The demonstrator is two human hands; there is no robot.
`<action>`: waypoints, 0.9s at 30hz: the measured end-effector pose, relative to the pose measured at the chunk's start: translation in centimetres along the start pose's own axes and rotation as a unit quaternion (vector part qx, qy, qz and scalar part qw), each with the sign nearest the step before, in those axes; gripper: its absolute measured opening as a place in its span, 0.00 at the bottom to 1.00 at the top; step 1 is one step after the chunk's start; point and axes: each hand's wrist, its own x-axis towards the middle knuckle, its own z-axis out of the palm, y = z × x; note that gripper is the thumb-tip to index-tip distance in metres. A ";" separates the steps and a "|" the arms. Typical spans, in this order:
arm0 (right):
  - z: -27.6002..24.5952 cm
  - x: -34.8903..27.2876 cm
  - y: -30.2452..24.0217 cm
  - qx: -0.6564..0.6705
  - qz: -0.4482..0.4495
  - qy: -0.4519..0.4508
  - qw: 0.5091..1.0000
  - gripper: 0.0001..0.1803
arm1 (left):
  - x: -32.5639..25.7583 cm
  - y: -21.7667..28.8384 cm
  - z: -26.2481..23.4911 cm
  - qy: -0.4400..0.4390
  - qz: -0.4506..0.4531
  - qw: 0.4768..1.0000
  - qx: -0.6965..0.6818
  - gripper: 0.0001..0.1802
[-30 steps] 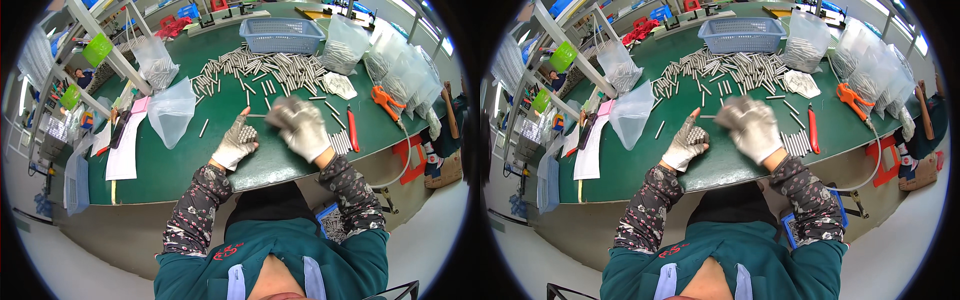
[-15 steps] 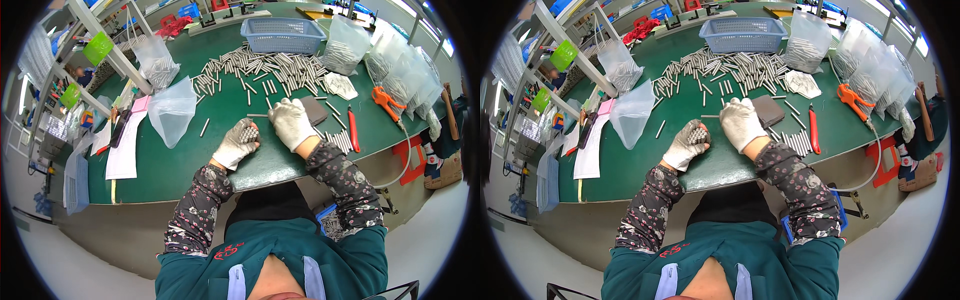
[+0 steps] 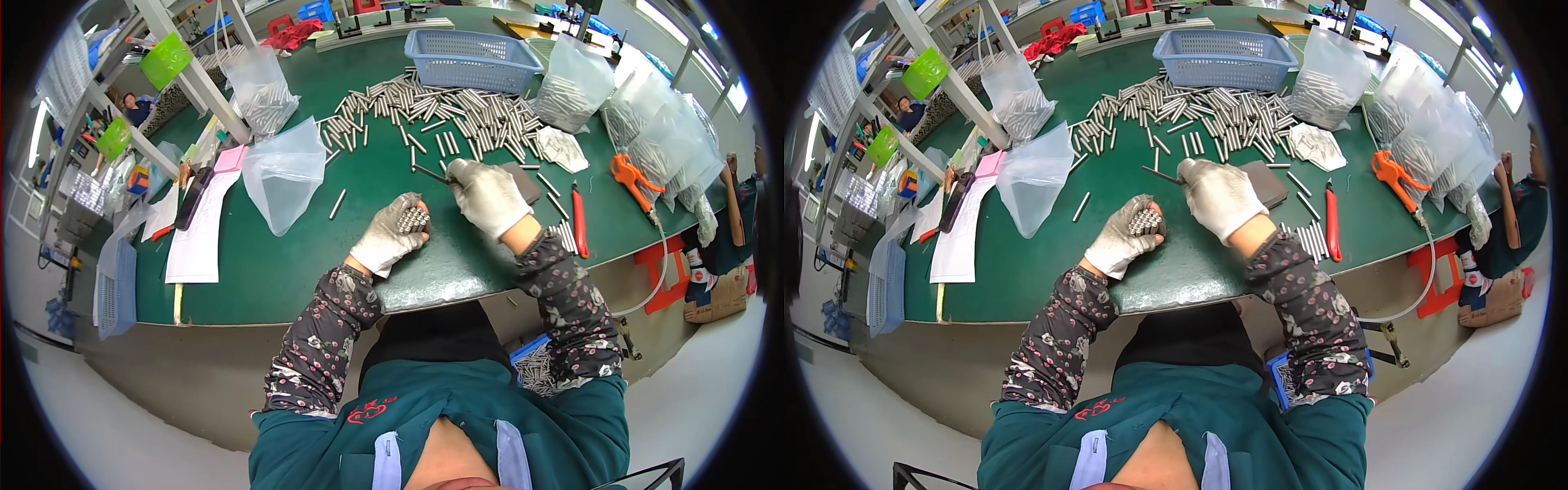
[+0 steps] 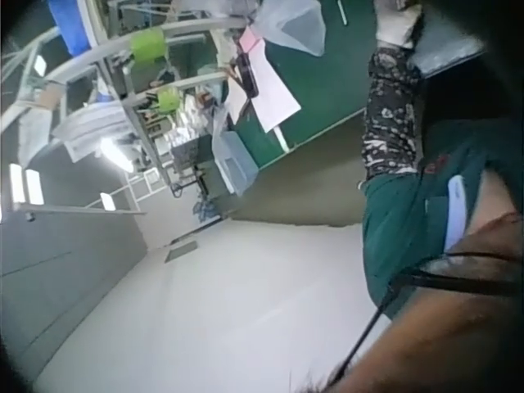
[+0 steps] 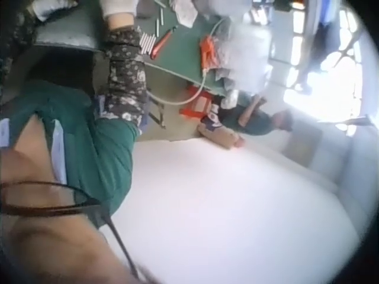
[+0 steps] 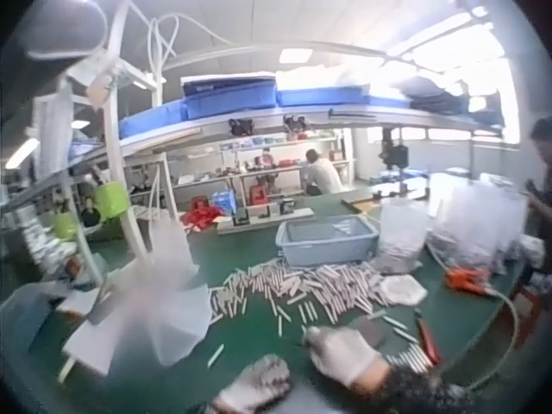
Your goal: Polishing the ends of small bundled metal cylinders using a sanding block at a workbench.
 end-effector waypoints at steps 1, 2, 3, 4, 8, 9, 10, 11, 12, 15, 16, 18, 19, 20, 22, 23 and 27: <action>-0.3 -0.4 -0.3 0.081 0.017 0.002 0.997 0.06 | -0.1 0.1 -0.1 0.000 -0.013 1.000 -0.007 0.32; -0.5 -0.8 -0.7 0.082 0.016 -0.001 0.997 0.06 | -0.2 0.1 -0.2 0.001 -0.025 1.000 -0.014 0.33; -0.6 -1.2 -1.2 0.234 0.093 -0.051 0.966 0.08 | -0.3 0.1 -0.3 0.003 -0.026 1.000 -0.015 0.33; -0.8 -1.8 -1.6 0.375 0.167 -0.098 0.907 0.11 | -0.3 0.1 -0.2 0.003 -0.014 1.000 -0.017 0.33; 2.1 -4.4 -1.7 0.362 0.183 -0.014 0.914 0.14 | 0.1 -0.1 -0.2 -0.022 -0.021 0.999 -0.042 0.32; 2.5 -4.8 -2.0 0.352 0.182 -0.003 0.918 0.14 | 0.1 -0.1 -0.2 -0.022 -0.021 0.999 -0.042 0.32; 2.5 -4.8 -2.3 0.331 0.180 -0.011 0.926 0.14 | 0.0 0.0 -0.1 -0.006 -0.014 1.000 -0.004 0.32; 2.5 -4.8 -2.5 0.310 0.178 -0.019 0.934 0.13 | -0.1 0.0 -0.1 0.010 -0.007 0.999 0.035 0.31; 2.5 -4.9 -2.7 0.312 0.178 -0.018 0.933 0.13 | -0.1 -0.1 -0.1 0.010 -0.007 0.999 0.036 0.31; 2.7 -4.9 -3.0 0.302 0.193 -0.029 0.933 0.12 | -0.1 -0.4 -0.4 -0.001 0.004 1.000 0.007 0.31; 2.8 -5.0 -3.0 0.295 0.185 -0.021 0.937 0.12 | -0.1 -0.4 -0.5 -0.006 0.004 1.000 0.007 0.31; 3.0 -5.0 -3.0 0.288 0.177 -0.013 0.941 0.11 | -0.2 -0.5 -0.6 -0.009 0.003 1.000 0.007 0.31; 3.0 -5.0 -3.1 0.282 0.168 -0.011 0.945 0.11 | -0.2 -0.4 -0.5 -0.006 -0.004 1.000 -0.010 0.32; 3.0 -5.0 -3.1 0.276 0.159 -0.010 0.948 0.10 | -0.2 -0.3 -0.4 -0.003 -0.011 1.000 -0.026 0.33; 3.2 -5.0 -3.3 0.261 0.157 0.008 0.952 0.09 | -0.2 0.0 0.0 0.007 -0.010 1.000 -0.027 0.32; 3.2 -5.0 -3.5 0.246 0.154 0.028 0.957 0.09 | -0.2 0.1 0.2 0.017 -0.007 0.999 -0.027 0.30; 4.0 -4.5 -4.0 0.267 0.168 0.052 0.947 0.07 | 0.2 -0.6 -0.3 0.029 0.000 1.000 -0.010 0.30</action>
